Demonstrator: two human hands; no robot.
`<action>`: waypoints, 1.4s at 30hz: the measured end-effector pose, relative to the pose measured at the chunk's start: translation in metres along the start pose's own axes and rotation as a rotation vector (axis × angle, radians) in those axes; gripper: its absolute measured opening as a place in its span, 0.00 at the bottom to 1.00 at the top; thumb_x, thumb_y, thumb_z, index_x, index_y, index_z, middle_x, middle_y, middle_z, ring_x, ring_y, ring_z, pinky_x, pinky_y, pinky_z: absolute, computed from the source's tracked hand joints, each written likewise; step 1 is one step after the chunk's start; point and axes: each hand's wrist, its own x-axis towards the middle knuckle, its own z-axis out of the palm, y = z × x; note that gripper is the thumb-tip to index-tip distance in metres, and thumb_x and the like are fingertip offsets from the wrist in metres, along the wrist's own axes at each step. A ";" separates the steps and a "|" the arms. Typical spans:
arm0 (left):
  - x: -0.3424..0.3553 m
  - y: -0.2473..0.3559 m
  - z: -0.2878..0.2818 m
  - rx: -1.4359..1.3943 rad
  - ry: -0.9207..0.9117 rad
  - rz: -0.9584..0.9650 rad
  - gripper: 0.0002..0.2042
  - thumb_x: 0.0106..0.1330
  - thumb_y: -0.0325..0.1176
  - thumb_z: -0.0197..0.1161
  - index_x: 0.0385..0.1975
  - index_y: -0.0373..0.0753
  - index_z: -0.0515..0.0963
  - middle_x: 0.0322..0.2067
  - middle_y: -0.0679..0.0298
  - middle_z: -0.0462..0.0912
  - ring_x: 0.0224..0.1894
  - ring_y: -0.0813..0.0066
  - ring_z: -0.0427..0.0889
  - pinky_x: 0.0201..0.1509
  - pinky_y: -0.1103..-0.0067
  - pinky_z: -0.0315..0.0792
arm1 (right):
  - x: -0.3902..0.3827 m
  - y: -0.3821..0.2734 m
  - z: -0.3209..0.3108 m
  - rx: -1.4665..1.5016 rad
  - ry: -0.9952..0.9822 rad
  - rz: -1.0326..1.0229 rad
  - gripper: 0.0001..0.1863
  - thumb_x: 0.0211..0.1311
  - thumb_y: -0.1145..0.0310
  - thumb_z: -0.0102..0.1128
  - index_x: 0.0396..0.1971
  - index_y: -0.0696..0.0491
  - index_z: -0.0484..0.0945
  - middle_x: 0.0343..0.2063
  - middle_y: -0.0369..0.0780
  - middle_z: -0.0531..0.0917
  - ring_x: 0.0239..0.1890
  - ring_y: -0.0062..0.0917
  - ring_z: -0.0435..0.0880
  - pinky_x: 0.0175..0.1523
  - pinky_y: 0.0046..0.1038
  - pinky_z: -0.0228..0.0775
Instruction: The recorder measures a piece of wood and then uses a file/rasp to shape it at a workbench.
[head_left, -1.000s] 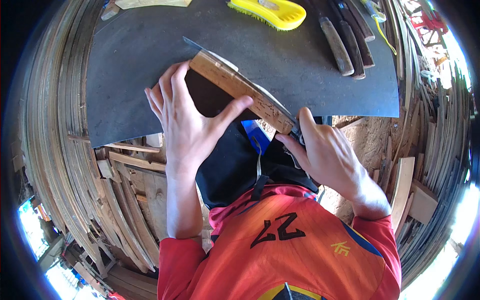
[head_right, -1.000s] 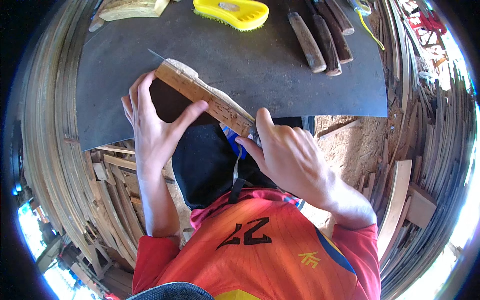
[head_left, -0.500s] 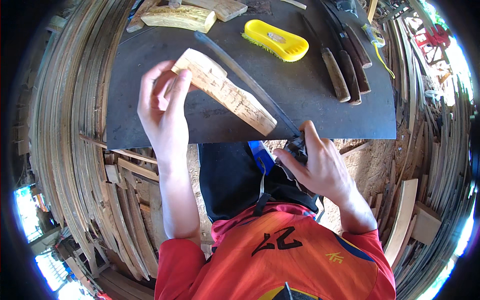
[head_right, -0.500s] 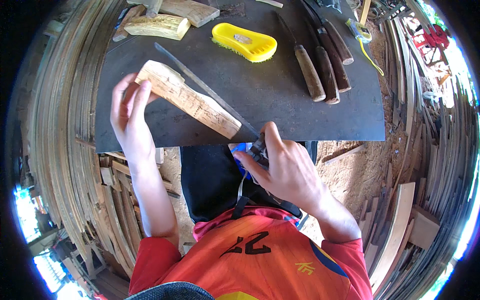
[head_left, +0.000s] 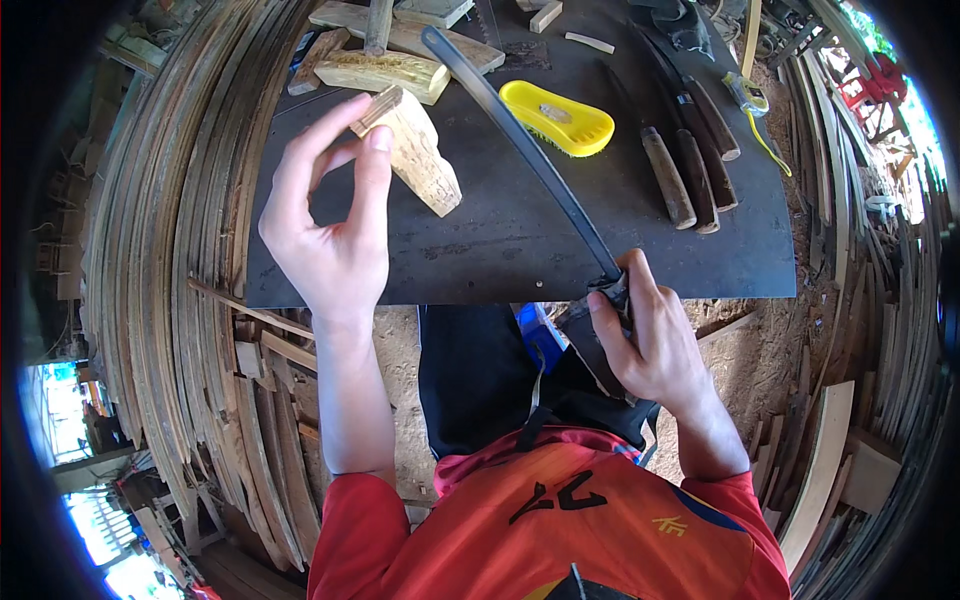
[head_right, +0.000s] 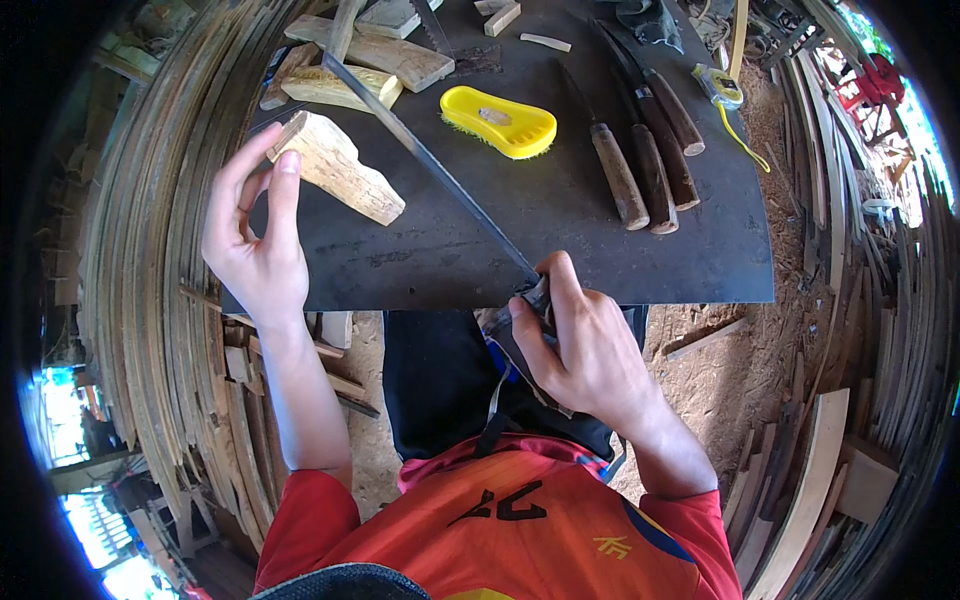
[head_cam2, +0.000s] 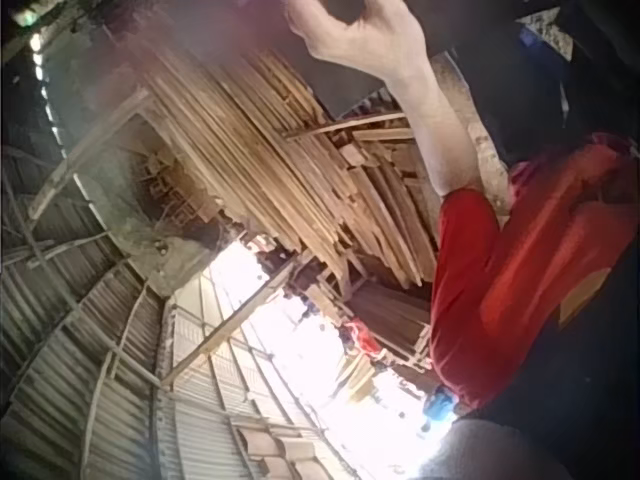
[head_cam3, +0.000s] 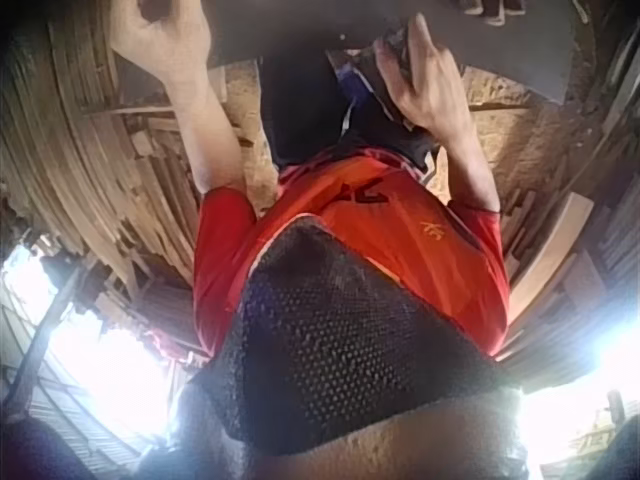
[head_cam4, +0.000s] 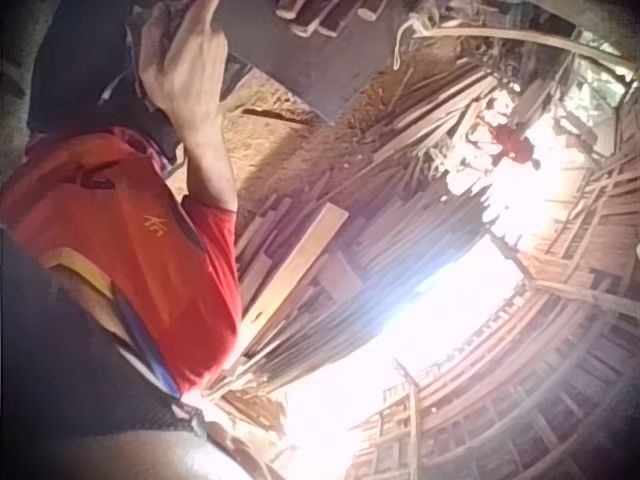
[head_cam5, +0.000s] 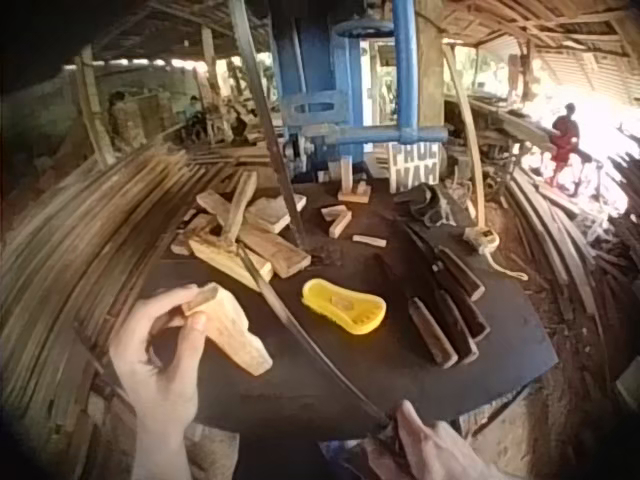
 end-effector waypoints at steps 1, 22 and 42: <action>-0.001 0.002 0.001 0.029 -0.003 0.027 0.11 0.68 0.23 0.70 0.49 0.33 0.85 0.45 0.57 0.89 0.43 0.71 0.89 0.48 0.78 0.82 | 0.000 -0.002 0.000 0.001 0.002 0.000 0.15 0.71 0.69 0.62 0.46 0.62 0.67 0.16 0.50 0.76 0.22 0.52 0.82 0.27 0.45 0.67; -0.013 0.019 -0.004 0.218 -0.012 0.068 0.15 0.58 0.28 0.80 0.46 0.40 0.89 0.31 0.64 0.91 0.35 0.73 0.88 0.50 0.75 0.77 | 0.011 -0.034 0.000 -0.044 -0.063 -0.055 0.11 0.74 0.73 0.58 0.47 0.62 0.68 0.15 0.49 0.72 0.19 0.50 0.79 0.26 0.42 0.66; -0.037 0.033 0.002 0.191 -0.011 0.117 0.16 0.59 0.31 0.80 0.46 0.39 0.86 0.38 0.65 0.91 0.37 0.75 0.89 0.65 0.64 0.69 | -0.025 -0.078 -0.036 -0.336 -0.181 0.100 0.14 0.71 0.71 0.59 0.45 0.61 0.65 0.17 0.48 0.79 0.17 0.47 0.81 0.21 0.44 0.72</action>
